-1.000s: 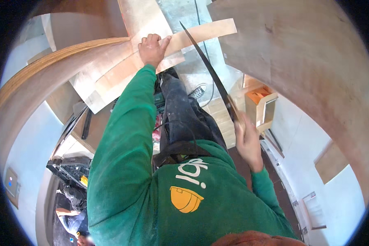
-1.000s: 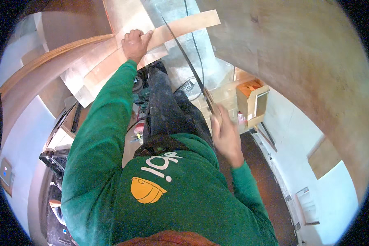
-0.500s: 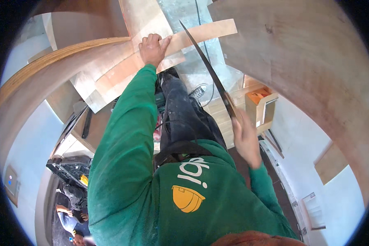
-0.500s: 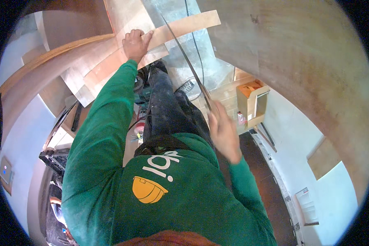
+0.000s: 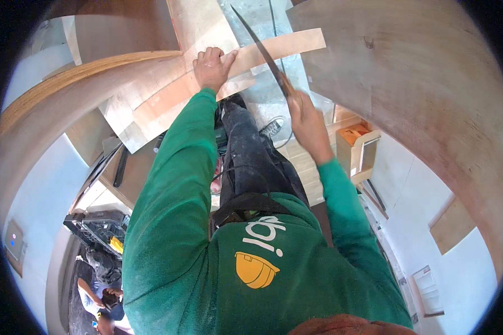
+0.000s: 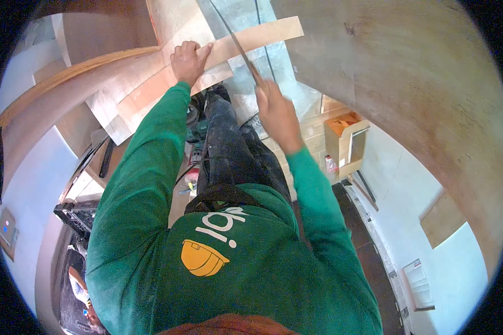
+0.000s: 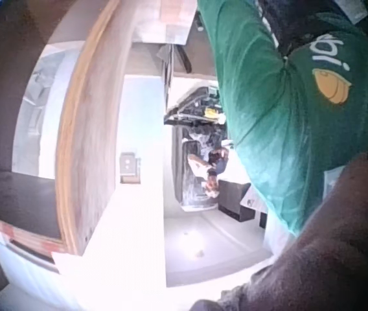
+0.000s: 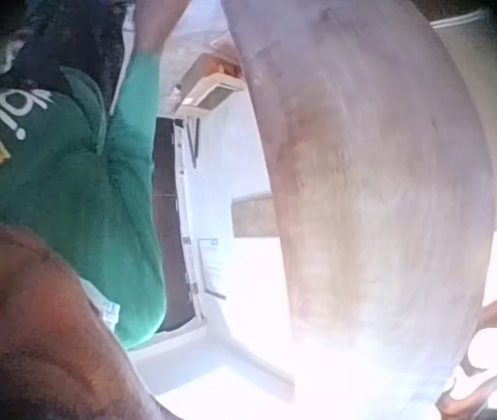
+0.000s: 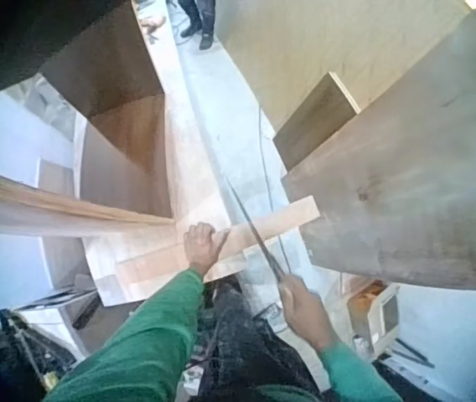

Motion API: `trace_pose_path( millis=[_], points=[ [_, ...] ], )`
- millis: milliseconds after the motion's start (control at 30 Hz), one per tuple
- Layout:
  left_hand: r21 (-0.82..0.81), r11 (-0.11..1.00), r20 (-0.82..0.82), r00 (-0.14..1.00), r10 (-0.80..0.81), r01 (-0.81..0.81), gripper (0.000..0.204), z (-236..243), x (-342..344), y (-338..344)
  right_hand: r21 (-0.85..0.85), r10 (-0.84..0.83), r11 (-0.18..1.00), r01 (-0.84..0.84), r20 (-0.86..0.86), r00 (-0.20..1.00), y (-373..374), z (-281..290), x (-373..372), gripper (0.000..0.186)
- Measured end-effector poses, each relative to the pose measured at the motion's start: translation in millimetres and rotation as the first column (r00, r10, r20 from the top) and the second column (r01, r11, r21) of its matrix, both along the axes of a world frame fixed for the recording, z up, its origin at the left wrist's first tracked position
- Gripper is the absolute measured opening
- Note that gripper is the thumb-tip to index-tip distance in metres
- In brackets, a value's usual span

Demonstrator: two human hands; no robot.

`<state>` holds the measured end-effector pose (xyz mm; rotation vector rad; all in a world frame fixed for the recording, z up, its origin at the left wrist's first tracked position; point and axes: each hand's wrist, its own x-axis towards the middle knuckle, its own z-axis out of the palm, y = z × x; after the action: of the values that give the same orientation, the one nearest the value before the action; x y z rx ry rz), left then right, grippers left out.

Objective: The person marks a line on a wooden board with a pencil and a square, then uses a hand saw to cut the board while bracing it against a wooden cabinet structure.

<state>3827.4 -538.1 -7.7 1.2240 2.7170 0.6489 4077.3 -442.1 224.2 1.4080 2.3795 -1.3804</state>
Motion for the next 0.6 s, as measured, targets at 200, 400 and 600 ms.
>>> trace_pose_path(
  millis=[200, 400, 600],
  points=[
    [0.019, 1.0, 0.004, 1.0, 0.019, -0.019, 0.046, 6.7, -1.9, 0.5, 0.0, 0.05, 0.999, -0.051, 0.173, 0.984, -45.4, 143.1, 95.7, 0.043],
    [0.06, 0.998, -0.007, 1.0, 0.0, 0.0, 0.048, 1.1, -1.8, 3.4, -0.033, -0.018, 0.999, 0.019, 0.042, 0.999, -4.8, 0.4, 16.1, 0.031],
    [0.043, 0.999, 0.006, 1.0, -0.017, 0.017, 0.048, -2.0, 0.5, 2.9, 0.064, -0.011, 0.998, 0.011, 0.011, 1.0, 5.5, -20.2, -6.8, 0.034]
  ],
)
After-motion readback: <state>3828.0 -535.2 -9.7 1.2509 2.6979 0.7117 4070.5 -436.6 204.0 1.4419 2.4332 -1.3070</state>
